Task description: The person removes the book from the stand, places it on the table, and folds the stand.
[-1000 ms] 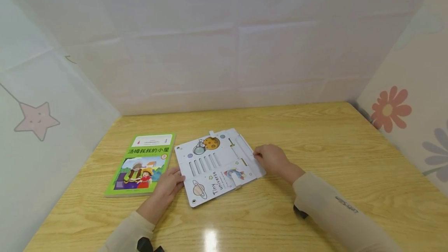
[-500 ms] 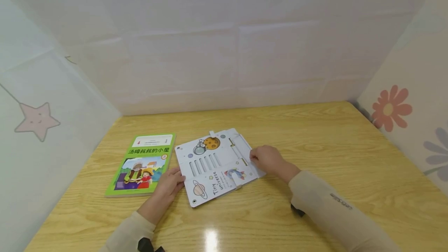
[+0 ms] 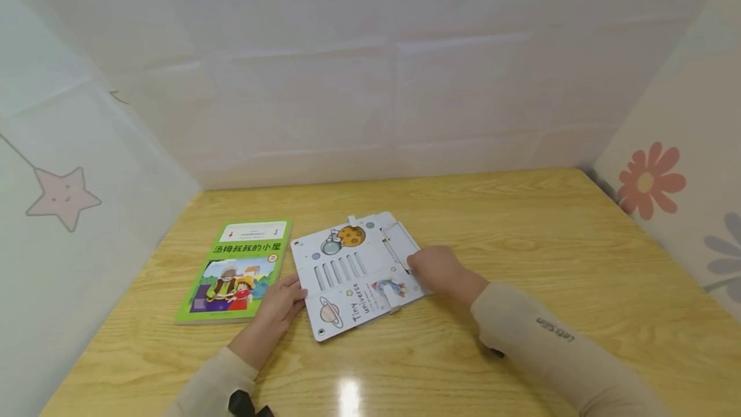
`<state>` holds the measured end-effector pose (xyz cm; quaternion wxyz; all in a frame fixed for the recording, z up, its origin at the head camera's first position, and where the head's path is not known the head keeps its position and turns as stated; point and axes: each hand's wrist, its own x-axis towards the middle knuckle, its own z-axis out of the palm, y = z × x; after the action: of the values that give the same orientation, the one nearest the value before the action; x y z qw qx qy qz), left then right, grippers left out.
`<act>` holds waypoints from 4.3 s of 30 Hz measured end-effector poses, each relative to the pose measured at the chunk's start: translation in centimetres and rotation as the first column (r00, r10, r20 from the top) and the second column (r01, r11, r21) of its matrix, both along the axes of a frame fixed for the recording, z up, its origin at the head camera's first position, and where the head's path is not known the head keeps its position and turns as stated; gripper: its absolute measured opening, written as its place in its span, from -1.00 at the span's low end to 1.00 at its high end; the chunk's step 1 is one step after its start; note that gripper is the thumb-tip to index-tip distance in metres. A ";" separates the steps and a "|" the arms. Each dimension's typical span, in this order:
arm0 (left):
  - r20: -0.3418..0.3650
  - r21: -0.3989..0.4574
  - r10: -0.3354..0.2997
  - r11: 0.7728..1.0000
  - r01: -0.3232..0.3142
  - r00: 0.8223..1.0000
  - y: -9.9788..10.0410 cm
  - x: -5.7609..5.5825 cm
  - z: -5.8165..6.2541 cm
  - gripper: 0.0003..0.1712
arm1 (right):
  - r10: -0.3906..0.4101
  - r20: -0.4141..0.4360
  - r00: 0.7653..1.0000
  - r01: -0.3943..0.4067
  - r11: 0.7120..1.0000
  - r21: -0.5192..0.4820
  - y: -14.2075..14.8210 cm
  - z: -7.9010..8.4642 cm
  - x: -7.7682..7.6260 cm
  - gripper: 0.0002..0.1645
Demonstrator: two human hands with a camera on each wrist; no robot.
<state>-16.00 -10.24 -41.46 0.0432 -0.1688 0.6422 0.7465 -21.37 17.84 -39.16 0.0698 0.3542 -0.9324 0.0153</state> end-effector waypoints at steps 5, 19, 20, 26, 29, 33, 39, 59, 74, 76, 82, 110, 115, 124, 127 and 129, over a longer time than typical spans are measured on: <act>0.012 -0.036 0.017 0.999 -0.016 1.000 0.0 -0.5 0.1 -0.47 | 0.012 -0.039 0.999 -0.011 0.999 0.032 -0.1 0.2 0.6 -0.77; 0.039 -0.132 -0.023 0.991 0.028 0.999 -0.6 -2.5 0.8 -0.41 | 0.040 -0.061 0.997 -0.040 0.999 -0.003 -0.1 -0.1 1.4 -0.72; 0.044 -0.132 -0.028 0.991 0.034 0.999 -0.6 -2.7 0.9 -0.40 | 0.038 -0.069 0.997 -0.037 0.999 0.007 -0.2 -0.1 1.5 -0.71; 0.067 -0.112 -0.060 0.991 0.068 0.996 -1.0 -4.3 0.7 -0.39 | 0.024 -0.038 0.999 -0.023 1.000 0.014 -0.3 0.0 1.8 -0.71; 0.073 -0.113 -0.071 0.990 0.079 0.995 -1.2 -4.9 0.7 -0.42 | 0.027 -0.028 0.999 -0.027 1.000 0.002 -0.3 0.1 1.9 -0.72; 0.083 -0.095 -0.076 0.992 0.083 0.994 -1.3 -5.5 0.6 -0.45 | 0.020 -0.012 1.000 -0.020 1.000 0.000 -0.4 0.1 2.1 -0.73; 0.084 -0.044 -0.079 0.996 0.082 0.993 -1.4 -6.0 0.4 -0.43 | 0.000 0.013 1.000 0.000 1.000 -0.007 -0.5 0.1 2.2 -0.73; 0.057 0.052 -0.079 0.996 0.076 0.995 -1.5 -7.1 0.1 -0.43 | -0.011 0.042 0.999 0.014 0.999 -0.049 -0.7 0.3 2.1 -0.82; 0.063 0.058 -0.063 0.997 0.059 0.996 -1.5 -6.8 -0.1 -0.44 | -0.013 0.273 0.962 0.047 0.992 -0.118 -3.4 2.3 3.5 -0.40; 0.059 0.056 -0.069 0.996 0.066 0.996 -1.6 -6.8 -0.1 -0.44 | -0.001 0.289 0.957 0.030 0.995 -0.097 -4.0 2.2 3.8 -0.31; 0.049 0.057 -0.076 0.996 0.073 0.996 -1.6 -6.8 -0.2 -0.45 | 0.035 0.333 0.942 -0.006 0.996 -0.088 -5.2 1.4 4.2 -0.24; 0.043 0.045 -0.063 0.997 0.061 0.997 -1.5 -6.8 -0.2 -0.46 | 0.095 0.229 0.969 -0.079 0.994 -0.081 -5.7 0.9 3.8 -0.40; 0.045 0.036 -0.061 0.998 0.059 0.997 -1.4 -6.8 -0.3 -0.45 | 0.117 0.230 0.966 -0.100 0.992 -0.081 -5.6 1.1 3.8 -0.41; 0.041 0.034 -0.059 0.998 0.058 0.997 -1.6 -6.7 -0.4 -0.46 | 0.062 0.347 0.936 -0.042 0.997 -0.064 -5.5 3.5 1.5 -0.21; 0.037 0.037 -0.060 0.998 0.059 0.997 -1.6 -6.7 -0.2 -0.45 | 0.013 0.350 0.937 0.021 0.995 -0.094 -5.7 4.5 0.0 -0.18; 0.034 0.039 -0.068 0.997 0.067 0.997 -1.6 -6.8 -0.2 -0.45 | -0.015 0.349 0.937 0.059 0.992 -0.114 -5.9 5.0 -1.1 -0.16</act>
<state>-22.77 -11.79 -41.64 0.0829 -0.1595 0.6323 0.7536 -22.44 11.94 -34.14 -0.0739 0.3232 -0.9339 0.1337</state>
